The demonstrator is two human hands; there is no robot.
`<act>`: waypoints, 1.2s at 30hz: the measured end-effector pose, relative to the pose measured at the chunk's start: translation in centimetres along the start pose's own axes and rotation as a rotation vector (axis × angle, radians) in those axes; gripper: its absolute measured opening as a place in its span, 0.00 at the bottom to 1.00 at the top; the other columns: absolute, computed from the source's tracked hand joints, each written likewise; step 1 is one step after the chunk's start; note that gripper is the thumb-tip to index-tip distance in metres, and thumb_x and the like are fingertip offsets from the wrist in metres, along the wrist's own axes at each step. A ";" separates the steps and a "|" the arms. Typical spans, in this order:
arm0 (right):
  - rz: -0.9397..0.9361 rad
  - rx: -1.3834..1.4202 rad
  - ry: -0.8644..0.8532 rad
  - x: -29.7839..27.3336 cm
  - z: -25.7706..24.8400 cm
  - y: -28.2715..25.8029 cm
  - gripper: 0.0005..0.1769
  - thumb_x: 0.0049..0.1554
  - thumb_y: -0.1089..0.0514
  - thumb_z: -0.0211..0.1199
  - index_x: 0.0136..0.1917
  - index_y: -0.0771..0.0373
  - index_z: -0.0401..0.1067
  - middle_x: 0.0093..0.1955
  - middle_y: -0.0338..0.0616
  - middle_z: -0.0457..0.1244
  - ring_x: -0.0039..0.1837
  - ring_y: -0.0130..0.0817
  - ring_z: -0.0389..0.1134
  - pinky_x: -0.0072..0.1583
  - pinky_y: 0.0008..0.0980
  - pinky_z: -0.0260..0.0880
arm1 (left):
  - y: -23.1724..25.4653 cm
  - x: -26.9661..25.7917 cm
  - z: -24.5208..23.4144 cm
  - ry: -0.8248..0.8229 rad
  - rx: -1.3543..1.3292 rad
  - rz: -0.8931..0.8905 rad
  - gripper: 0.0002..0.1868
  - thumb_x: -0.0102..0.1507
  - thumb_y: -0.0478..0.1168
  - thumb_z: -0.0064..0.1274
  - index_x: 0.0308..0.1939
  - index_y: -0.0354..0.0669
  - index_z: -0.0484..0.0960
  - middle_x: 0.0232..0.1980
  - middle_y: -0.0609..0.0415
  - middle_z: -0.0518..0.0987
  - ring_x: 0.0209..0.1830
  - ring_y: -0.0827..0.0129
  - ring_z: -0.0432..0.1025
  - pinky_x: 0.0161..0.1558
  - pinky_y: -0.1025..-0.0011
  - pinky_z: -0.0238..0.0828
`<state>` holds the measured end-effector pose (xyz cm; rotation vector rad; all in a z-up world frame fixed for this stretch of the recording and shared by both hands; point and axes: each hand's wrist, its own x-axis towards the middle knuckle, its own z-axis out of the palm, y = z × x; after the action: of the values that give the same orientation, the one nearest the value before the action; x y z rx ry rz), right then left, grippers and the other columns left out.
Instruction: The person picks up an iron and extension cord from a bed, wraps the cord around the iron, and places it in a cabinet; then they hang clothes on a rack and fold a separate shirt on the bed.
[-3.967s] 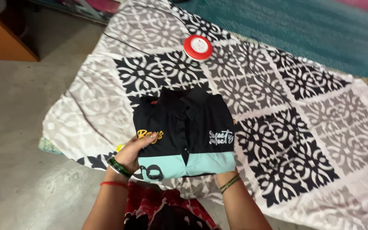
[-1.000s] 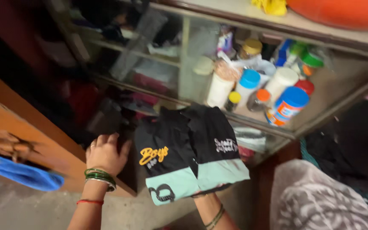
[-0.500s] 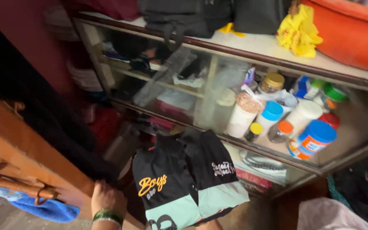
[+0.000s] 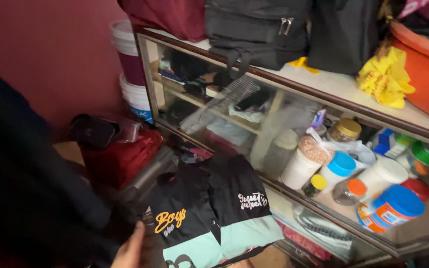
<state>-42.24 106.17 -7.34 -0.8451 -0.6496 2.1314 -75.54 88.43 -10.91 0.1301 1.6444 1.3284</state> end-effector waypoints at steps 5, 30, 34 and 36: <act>0.032 -0.007 -0.075 3.9 4.9 -1.5 0.42 0.55 0.32 0.58 0.70 0.65 0.67 0.67 0.50 0.67 0.64 0.43 0.69 0.64 0.40 0.69 | 4.2 1.2 3.5 -0.388 -0.441 0.079 0.35 0.59 0.58 0.61 0.65 0.44 0.78 0.52 0.49 0.85 0.44 0.65 0.77 0.47 0.63 0.70; 0.069 0.188 0.186 29.7 24.6 -1.1 0.18 0.47 0.57 0.64 0.49 0.67 0.80 0.40 0.50 0.73 0.39 0.42 0.75 0.46 0.41 0.78 | 45.5 43.0 14.3 -0.473 0.291 0.744 0.41 0.66 0.62 0.45 0.72 0.33 0.67 0.74 0.43 0.70 0.75 0.58 0.63 0.71 0.67 0.56; 0.069 0.133 0.211 30.2 20.3 -0.9 0.16 0.50 0.59 0.65 0.51 0.68 0.78 0.41 0.50 0.73 0.41 0.43 0.75 0.47 0.41 0.78 | 44.9 48.6 18.7 -0.363 0.247 0.951 0.44 0.71 0.67 0.31 0.74 0.30 0.61 0.79 0.41 0.60 0.78 0.58 0.53 0.74 0.65 0.44; 0.191 0.153 0.296 30.1 17.4 -0.4 0.16 0.50 0.56 0.66 0.48 0.69 0.78 0.39 0.53 0.72 0.37 0.45 0.74 0.43 0.42 0.77 | 44.3 48.2 19.9 -0.235 0.176 0.848 0.46 0.69 0.69 0.30 0.72 0.29 0.67 0.75 0.42 0.68 0.74 0.58 0.61 0.72 0.65 0.52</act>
<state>-70.18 126.84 -6.50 -1.1449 -0.2590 2.1310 -106.53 148.97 -3.44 1.1455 1.5442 1.6806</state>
